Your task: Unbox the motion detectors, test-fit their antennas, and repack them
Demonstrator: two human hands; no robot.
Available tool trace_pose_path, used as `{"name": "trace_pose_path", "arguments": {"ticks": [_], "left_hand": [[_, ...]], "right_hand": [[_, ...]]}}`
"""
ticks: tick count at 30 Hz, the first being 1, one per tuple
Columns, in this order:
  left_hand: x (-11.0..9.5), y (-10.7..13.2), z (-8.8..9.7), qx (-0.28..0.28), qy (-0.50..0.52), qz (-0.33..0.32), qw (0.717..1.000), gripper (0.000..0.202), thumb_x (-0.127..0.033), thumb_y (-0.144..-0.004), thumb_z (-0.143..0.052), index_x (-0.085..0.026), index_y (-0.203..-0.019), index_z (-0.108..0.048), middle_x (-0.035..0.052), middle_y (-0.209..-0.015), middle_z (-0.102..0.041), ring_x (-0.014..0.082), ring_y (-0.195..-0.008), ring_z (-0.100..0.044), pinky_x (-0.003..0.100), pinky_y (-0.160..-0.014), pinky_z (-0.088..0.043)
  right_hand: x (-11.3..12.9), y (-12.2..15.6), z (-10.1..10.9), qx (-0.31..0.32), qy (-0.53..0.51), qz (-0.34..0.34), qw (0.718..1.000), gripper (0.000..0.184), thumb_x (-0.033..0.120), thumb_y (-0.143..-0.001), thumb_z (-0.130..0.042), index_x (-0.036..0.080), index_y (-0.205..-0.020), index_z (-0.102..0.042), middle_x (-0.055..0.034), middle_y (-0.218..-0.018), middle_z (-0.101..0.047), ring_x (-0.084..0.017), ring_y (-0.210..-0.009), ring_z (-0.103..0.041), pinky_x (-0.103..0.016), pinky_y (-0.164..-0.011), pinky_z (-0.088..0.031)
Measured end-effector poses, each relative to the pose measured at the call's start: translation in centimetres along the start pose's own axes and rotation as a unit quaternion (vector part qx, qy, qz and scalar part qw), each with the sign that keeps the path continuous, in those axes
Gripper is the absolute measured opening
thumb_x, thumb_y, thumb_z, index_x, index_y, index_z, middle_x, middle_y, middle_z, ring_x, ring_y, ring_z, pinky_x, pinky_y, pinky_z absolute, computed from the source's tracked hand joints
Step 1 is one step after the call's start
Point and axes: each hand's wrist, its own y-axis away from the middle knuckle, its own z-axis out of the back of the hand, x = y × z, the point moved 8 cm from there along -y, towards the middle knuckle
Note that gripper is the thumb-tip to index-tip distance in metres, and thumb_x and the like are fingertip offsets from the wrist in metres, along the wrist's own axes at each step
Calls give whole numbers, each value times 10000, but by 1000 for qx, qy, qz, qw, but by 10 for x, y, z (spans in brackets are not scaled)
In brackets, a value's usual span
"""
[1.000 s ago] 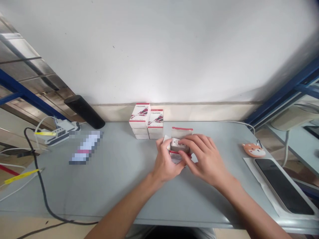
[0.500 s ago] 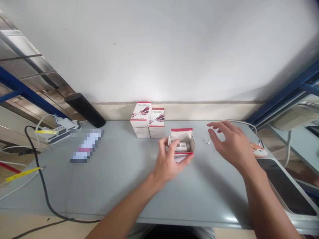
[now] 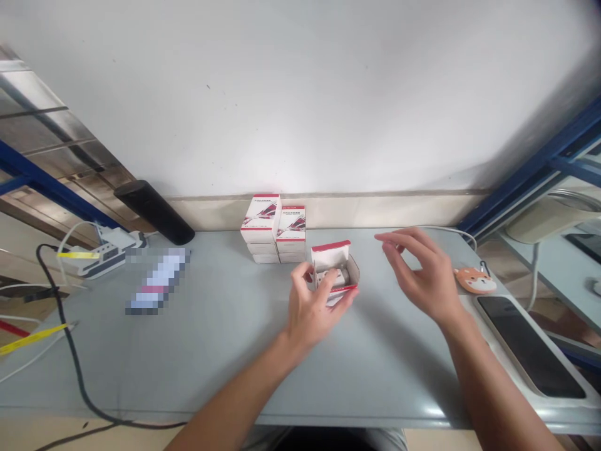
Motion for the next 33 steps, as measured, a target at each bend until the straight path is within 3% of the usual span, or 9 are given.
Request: {"name": "trace_pose_path", "arguments": {"ticks": [2,3,6,11,17,23,29,33], "left_hand": [[-1,1,-1,2,-2,-2,1000,339,-364,-853,-827,-218,-1112,-665,98,-1161,-392,211,-995,-595,334,-794,-621],[-1,2,-1,2,-2,-4,1000,347,-347,-849,-826,-219,-1127,-663,94,-1151,-387,206,-980,-590,332,-783,-618],[-2,3,-2,1,-1,-7,1000,365,-277,-845,-812,-216,-1167,-651,89,-1146,-379,188,-941,-585,322,-757,-615],[-5,3,-1,-6,-14,-5,1000,406,-272,-813,-845,-217,-1164,-648,96,-1157,-385,202,-965,-608,315,-729,-616],[-9,2,0,-6,-21,-15,1000,411,-249,-804,-838,-222,-1168,-649,99,-1175,-395,195,-942,-622,323,-737,-625],[-12,0,2,-5,-22,-19,1000,417,-237,-805,-836,-219,-1176,-647,111,-1190,-403,202,-941,-619,338,-739,-636],[-7,2,0,0,-10,-1,1000,395,-232,-810,-820,-216,-1166,-649,107,-1187,-396,228,-1020,-629,349,-787,-638],[-1,3,0,-5,10,22,1000,421,-253,-809,-834,-232,-1177,-630,100,-1198,-384,240,-1072,-619,362,-826,-636]], "right_hand": [[41,6,7,-52,-44,80,994,192,154,-991,-646,266,-1138,-696,-48,-1038,-734,-196,-891,-703,-345,-818,-537],[58,10,3,-48,-49,120,990,232,117,-965,-677,257,-1151,-679,-48,-1032,-744,-197,-895,-707,-343,-802,-532],[81,20,-16,-27,9,177,984,248,87,-921,-743,245,-1088,-651,-22,-976,-781,-204,-913,-699,-347,-774,-485],[61,17,-26,-35,72,100,992,132,216,-941,-773,253,-911,-650,-9,-965,-788,-225,-953,-648,-368,-813,-449],[61,15,-26,26,61,99,993,112,218,-991,-699,243,-904,-633,-38,-1003,-749,-215,-912,-643,-363,-778,-460],[60,17,-26,50,87,101,990,76,189,-1010,-641,252,-968,-632,-68,-1068,-729,-227,-894,-646,-397,-791,-494],[59,19,-31,123,92,152,976,47,267,-1037,-627,232,-1015,-649,-91,-1121,-698,-228,-912,-665,-394,-800,-534],[52,16,-24,107,57,128,984,149,325,-1012,-668,250,-1140,-657,-113,-1247,-656,-247,-1006,-682,-409,-857,-568]]}}
